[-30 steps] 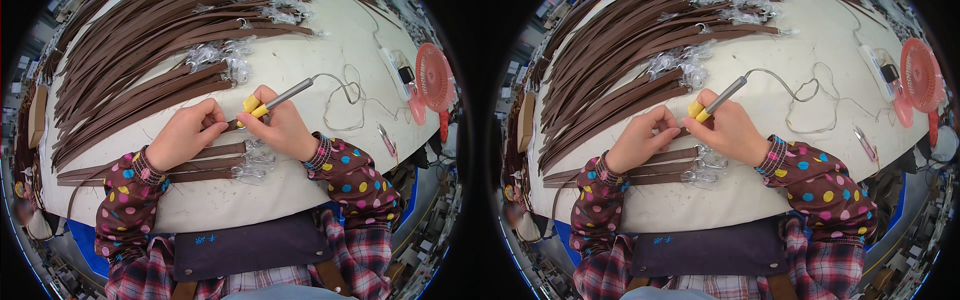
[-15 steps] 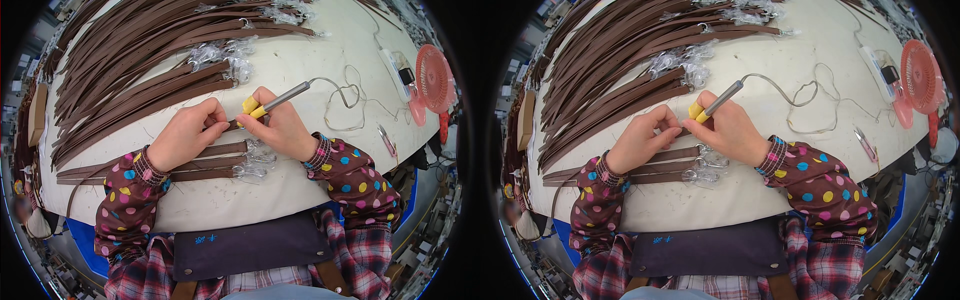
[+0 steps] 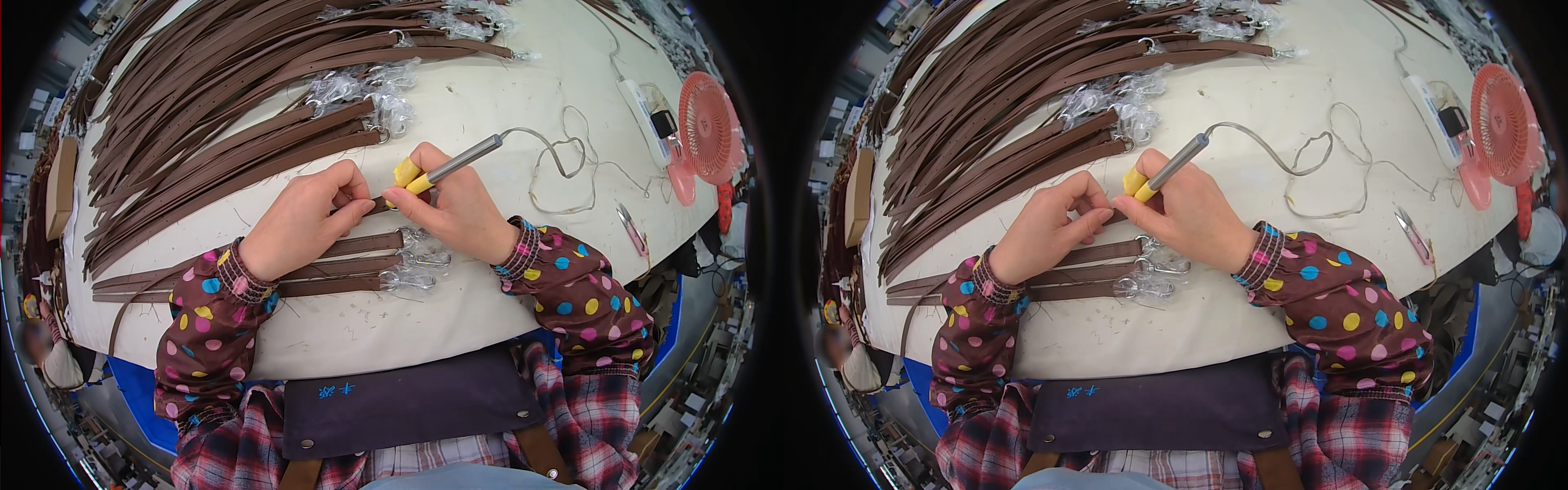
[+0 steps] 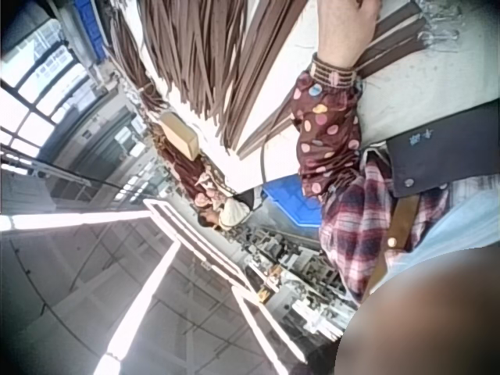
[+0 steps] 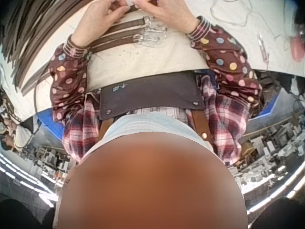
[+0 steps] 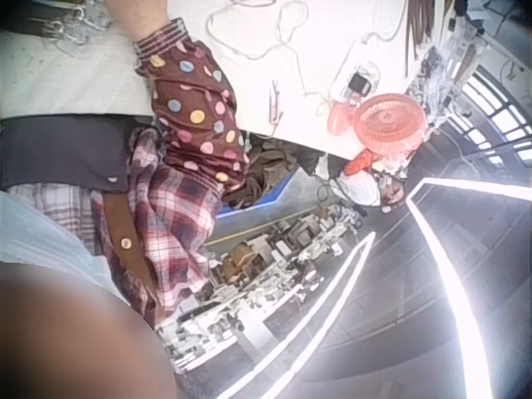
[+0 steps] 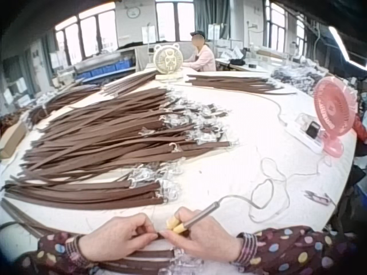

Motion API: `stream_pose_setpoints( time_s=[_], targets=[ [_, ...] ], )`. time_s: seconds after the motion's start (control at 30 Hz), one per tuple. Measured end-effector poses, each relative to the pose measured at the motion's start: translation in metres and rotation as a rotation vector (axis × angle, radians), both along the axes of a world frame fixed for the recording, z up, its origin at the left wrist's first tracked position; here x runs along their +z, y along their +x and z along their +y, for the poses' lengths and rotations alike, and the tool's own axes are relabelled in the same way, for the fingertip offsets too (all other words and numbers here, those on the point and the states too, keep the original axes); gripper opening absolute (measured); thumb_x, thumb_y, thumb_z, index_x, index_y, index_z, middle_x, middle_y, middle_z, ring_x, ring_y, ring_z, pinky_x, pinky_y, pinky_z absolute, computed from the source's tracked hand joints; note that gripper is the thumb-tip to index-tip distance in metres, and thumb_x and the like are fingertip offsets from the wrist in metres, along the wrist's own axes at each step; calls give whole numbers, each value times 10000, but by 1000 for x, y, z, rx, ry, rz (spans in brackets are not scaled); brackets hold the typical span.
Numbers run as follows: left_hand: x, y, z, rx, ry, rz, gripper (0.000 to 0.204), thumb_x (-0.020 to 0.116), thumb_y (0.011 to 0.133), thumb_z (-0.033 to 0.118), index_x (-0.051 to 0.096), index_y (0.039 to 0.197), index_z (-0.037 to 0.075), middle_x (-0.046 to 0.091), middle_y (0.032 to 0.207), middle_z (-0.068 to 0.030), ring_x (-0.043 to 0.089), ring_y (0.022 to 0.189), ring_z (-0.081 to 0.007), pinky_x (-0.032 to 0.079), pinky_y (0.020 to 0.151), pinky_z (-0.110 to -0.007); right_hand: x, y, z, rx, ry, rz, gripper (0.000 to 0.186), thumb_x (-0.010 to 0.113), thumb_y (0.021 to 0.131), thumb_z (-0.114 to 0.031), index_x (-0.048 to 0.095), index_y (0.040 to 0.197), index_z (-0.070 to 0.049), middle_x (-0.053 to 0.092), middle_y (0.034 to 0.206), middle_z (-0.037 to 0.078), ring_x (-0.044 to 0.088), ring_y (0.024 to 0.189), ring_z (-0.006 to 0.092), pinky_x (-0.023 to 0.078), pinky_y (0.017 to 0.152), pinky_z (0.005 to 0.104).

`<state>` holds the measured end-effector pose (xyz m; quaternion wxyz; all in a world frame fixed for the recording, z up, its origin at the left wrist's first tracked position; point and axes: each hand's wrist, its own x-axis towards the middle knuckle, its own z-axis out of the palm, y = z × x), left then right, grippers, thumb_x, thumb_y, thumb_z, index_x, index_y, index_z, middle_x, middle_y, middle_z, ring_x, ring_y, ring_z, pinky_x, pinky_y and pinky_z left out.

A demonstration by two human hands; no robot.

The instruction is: Using a heated tool to seal the ends of leather strips.

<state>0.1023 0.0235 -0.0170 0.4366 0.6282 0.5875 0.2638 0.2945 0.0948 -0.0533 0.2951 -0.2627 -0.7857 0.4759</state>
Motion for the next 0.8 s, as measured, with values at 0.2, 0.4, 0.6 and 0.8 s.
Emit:
stream_pose_setpoints(
  time_s=[0.2,0.4,0.6,0.8],
  targets=[
    [0,1,-1,26,1,-9,139,591,881,98,498,857,-3,609,679,-81,589,584,-169,457,551,-287,1,1,0,-2,33,5,275,670,832,-164,437,856,-19,566,691,99,556,569,199,436,517,298],
    [9,8,11,-11,-28,109,174,638,855,136,537,876,-4,607,702,-85,587,606,-169,456,564,-294,1,5,1,-78,-133,162,254,637,872,-166,430,884,-19,548,675,51,502,559,75,408,497,232],
    [0,5,17,-66,34,185,154,667,824,138,593,841,4,614,707,-78,577,611,-173,454,579,-298,-2,5,3,-73,-181,204,253,628,880,-172,431,881,-13,553,678,39,492,570,60,406,498,228],
    [2,8,13,28,-98,73,89,622,859,81,573,848,8,601,726,-17,536,613,-73,462,564,-221,1,6,2,-41,-187,192,251,624,886,-172,434,888,-8,573,703,52,522,584,65,427,511,222]
  ],
)
